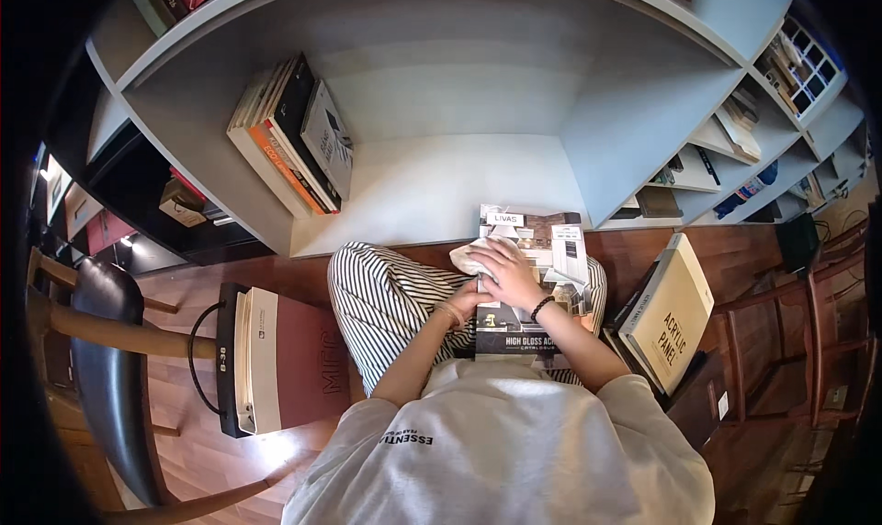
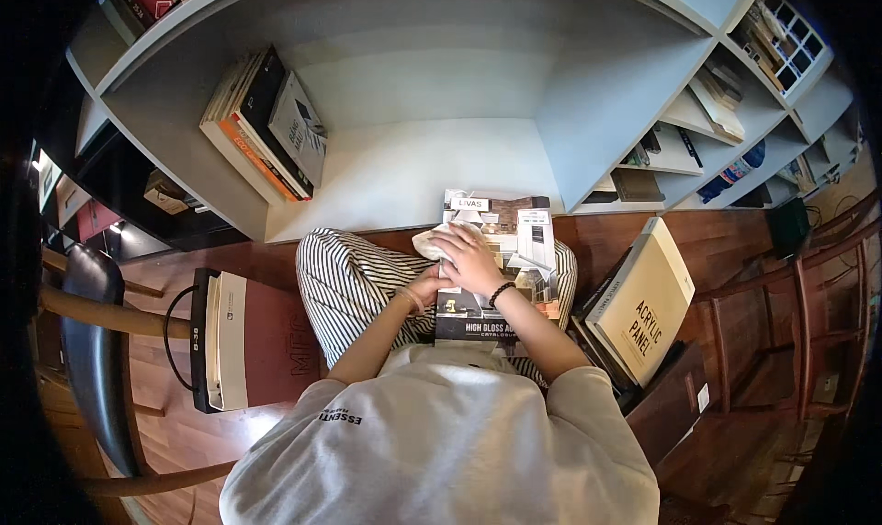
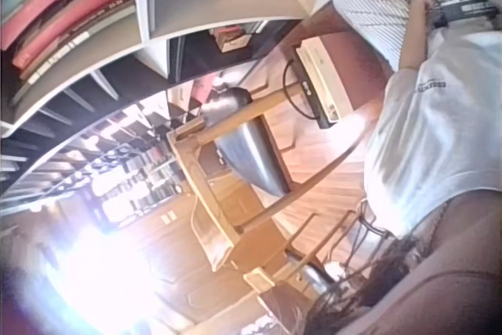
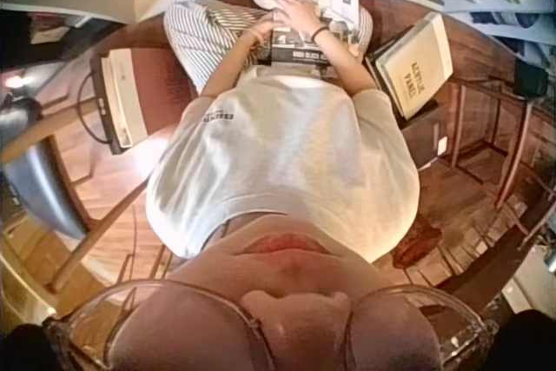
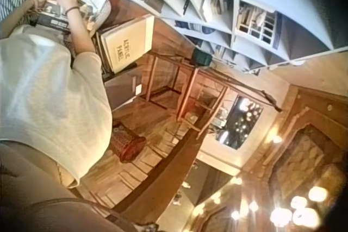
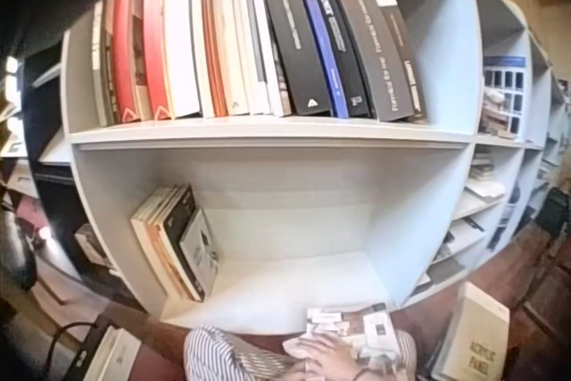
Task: Cleaning and inspecting books and acrylic panels with a cloth and organizing them.
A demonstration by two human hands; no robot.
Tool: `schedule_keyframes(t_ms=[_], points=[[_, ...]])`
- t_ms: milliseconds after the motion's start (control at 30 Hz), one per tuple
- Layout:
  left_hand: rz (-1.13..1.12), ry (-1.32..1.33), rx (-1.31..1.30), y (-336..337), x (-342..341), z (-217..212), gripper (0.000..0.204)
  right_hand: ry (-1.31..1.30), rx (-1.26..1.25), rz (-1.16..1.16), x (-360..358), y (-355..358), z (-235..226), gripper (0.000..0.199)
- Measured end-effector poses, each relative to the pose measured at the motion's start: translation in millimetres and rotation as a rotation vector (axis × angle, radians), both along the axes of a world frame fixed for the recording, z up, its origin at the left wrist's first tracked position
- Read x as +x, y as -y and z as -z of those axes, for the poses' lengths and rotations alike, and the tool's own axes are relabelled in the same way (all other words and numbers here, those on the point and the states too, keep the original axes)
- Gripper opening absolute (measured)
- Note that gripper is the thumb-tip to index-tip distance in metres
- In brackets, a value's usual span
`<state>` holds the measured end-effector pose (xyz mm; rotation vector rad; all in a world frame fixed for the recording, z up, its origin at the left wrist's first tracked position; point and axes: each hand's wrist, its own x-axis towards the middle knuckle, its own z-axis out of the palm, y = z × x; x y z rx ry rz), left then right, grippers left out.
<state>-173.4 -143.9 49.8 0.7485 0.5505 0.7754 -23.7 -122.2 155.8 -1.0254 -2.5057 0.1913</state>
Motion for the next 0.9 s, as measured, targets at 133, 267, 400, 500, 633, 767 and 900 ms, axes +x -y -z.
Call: schedule_keyframes(t_ms=[133,267,400,500,633,767,900], points=[[-0.025,-0.052,-0.079,7,1,-22,0.036,-0.038,-0.009,0.056,-3,-35,2,0.046],[-0.035,-0.066,-0.076,6,2,-30,0.037,-0.084,-0.013,0.227,-4,-72,4,0.046],[-0.013,-0.068,-0.077,8,-2,-28,0.038,-0.097,0.009,0.306,-11,-72,15,0.046],[-0.004,-0.07,-0.076,5,1,-24,0.039,-0.083,0.034,0.326,-4,-71,15,0.045],[0.001,-0.087,-0.083,5,2,-17,0.039,-0.063,0.042,0.415,19,-66,14,0.045],[-0.001,-0.096,-0.084,4,2,-17,0.039,-0.049,0.048,0.556,62,-66,14,0.045],[-0.005,-0.104,-0.095,5,3,-18,0.04,-0.024,0.017,0.704,104,-61,12,0.047]])
